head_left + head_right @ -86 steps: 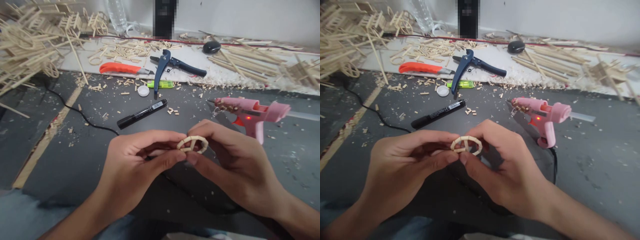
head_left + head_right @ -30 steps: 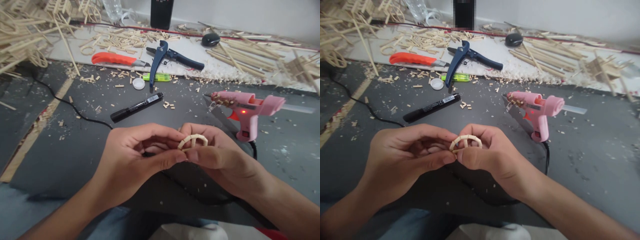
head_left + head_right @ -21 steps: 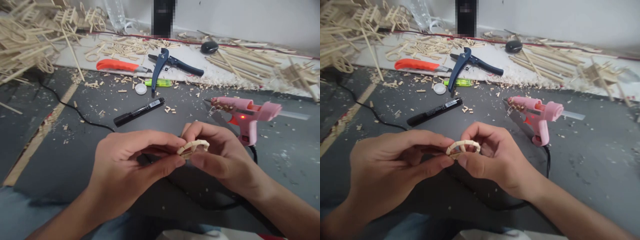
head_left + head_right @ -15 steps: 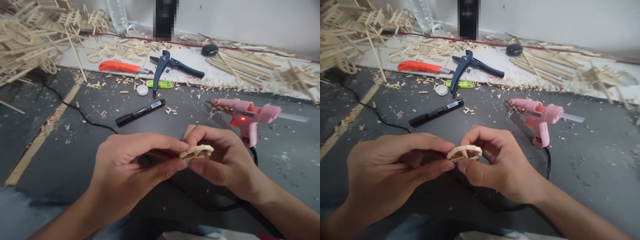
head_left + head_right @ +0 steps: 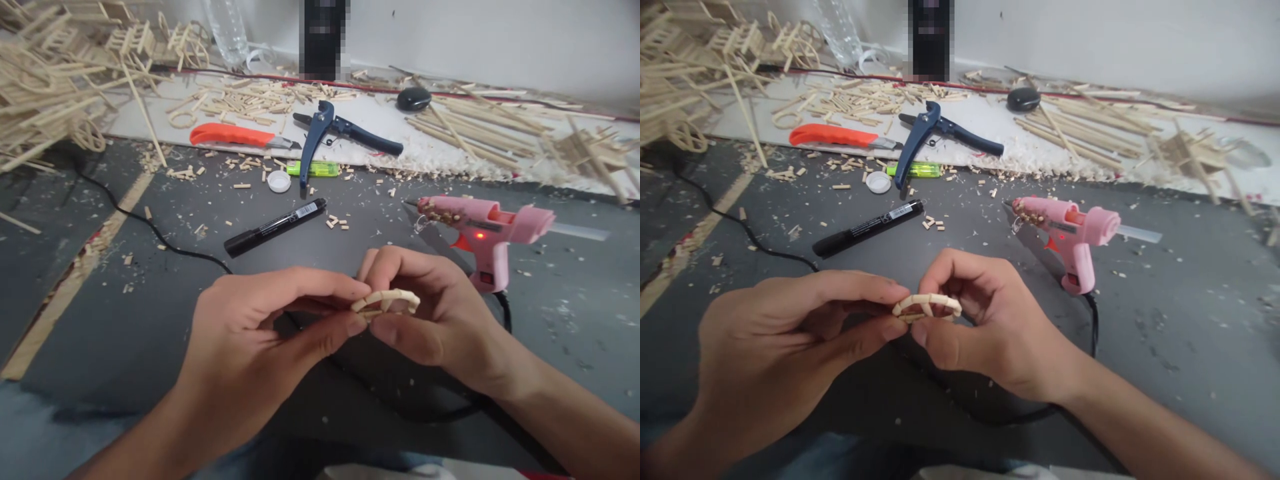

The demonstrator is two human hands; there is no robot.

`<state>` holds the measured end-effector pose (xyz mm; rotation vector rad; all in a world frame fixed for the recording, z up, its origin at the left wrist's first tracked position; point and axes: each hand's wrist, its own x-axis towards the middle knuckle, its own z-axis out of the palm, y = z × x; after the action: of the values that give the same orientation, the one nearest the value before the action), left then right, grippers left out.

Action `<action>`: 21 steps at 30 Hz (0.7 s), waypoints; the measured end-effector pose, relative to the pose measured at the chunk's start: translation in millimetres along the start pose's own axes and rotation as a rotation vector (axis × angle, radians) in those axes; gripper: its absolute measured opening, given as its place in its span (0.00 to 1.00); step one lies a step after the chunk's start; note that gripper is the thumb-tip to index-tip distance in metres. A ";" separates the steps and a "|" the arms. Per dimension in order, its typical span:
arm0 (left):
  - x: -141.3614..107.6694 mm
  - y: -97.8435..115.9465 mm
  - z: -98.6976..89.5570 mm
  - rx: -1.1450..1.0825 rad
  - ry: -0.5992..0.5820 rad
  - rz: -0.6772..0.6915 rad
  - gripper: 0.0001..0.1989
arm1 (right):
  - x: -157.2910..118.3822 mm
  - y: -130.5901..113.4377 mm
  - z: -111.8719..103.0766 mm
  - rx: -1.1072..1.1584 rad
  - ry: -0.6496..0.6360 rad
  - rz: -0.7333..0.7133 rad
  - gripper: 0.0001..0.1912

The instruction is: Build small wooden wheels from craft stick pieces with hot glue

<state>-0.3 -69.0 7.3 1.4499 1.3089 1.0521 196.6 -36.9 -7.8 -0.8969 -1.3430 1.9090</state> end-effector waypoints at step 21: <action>2.6 -3.0 5.9 -0.361 -0.063 -0.233 0.18 | 2.9 -2.7 1.4 0.016 0.003 0.106 0.13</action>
<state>5.0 -66.8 3.1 1.0262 1.1415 1.0165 194.1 -34.6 -5.3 -0.9802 -1.2991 1.9945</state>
